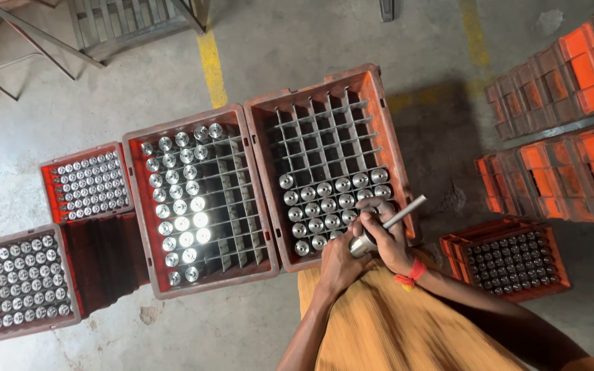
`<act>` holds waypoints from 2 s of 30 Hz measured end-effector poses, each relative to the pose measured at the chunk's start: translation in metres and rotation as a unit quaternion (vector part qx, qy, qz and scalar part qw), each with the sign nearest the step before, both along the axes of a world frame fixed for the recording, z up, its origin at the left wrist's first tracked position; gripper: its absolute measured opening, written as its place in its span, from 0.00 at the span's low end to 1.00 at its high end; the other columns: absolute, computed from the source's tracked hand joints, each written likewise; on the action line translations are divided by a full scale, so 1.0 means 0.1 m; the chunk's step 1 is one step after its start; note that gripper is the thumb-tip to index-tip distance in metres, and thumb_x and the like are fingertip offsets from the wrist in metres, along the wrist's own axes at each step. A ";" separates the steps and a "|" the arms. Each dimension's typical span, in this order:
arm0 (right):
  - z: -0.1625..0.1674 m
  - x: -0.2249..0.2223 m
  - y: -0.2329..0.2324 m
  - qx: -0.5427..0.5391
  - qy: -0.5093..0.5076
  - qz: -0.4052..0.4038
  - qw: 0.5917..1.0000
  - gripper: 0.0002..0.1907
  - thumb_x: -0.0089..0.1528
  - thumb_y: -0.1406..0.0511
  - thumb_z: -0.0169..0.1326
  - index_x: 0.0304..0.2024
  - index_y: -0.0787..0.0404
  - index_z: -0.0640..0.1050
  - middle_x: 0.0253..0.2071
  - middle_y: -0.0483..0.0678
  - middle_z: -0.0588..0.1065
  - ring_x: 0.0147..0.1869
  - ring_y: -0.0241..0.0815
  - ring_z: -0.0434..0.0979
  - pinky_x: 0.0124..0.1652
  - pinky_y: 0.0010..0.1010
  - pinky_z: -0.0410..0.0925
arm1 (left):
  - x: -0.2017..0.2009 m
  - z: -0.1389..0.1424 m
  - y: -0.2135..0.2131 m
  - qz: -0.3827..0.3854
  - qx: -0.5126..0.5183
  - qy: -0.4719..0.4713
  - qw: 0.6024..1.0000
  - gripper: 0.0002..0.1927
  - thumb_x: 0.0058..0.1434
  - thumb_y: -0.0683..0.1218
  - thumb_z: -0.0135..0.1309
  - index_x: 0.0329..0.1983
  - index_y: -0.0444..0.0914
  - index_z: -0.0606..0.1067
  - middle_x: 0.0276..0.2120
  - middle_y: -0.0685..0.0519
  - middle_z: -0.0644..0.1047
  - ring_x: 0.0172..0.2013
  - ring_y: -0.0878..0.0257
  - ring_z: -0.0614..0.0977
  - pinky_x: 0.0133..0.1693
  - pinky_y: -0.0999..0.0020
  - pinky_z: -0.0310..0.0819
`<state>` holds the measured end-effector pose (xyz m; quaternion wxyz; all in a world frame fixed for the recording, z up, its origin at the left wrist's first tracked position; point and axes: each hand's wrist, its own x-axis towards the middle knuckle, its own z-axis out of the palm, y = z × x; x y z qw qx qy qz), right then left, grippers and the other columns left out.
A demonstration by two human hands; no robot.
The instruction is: The person moves a crate of metal parts to the floor, then uses a T-shaped tool to transfer metal parts from one crate to another, filling the second crate.
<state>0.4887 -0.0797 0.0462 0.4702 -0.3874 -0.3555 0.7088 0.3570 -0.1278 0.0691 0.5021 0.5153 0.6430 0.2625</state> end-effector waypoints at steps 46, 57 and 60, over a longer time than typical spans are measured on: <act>-0.45 -0.10 -0.42 -0.229 -0.082 0.060 0.968 0.20 0.70 0.53 0.46 0.35 0.62 0.76 0.34 0.51 0.77 0.46 0.46 0.81 0.54 0.40 0.70 | -2.86 -0.33 -0.94 0.377 0.264 0.152 0.875 0.23 0.56 0.53 0.67 0.50 0.35 0.80 0.55 0.44 0.74 0.59 0.51 0.76 0.61 0.53 0.73; -0.25 -0.37 -0.23 -0.197 -0.070 0.049 0.977 0.19 0.71 0.56 0.48 0.35 0.64 0.79 0.33 0.49 0.79 0.41 0.40 0.79 0.46 0.33 0.69 | -0.70 -0.47 -0.33 0.266 0.043 -0.091 0.959 0.17 0.49 0.37 0.66 0.42 0.36 0.77 0.33 0.55 0.82 0.34 0.67 0.82 0.37 0.68 0.77; -0.13 -0.38 -0.13 -0.172 -0.082 0.014 0.982 0.17 0.70 0.57 0.50 0.35 0.64 0.79 0.33 0.47 0.79 0.39 0.39 0.78 0.45 0.31 0.70 | -0.36 -0.21 -0.33 0.157 -0.032 -0.027 0.987 0.19 0.51 0.40 0.64 0.48 0.34 0.78 0.32 0.45 0.84 0.35 0.57 0.85 0.39 0.62 0.78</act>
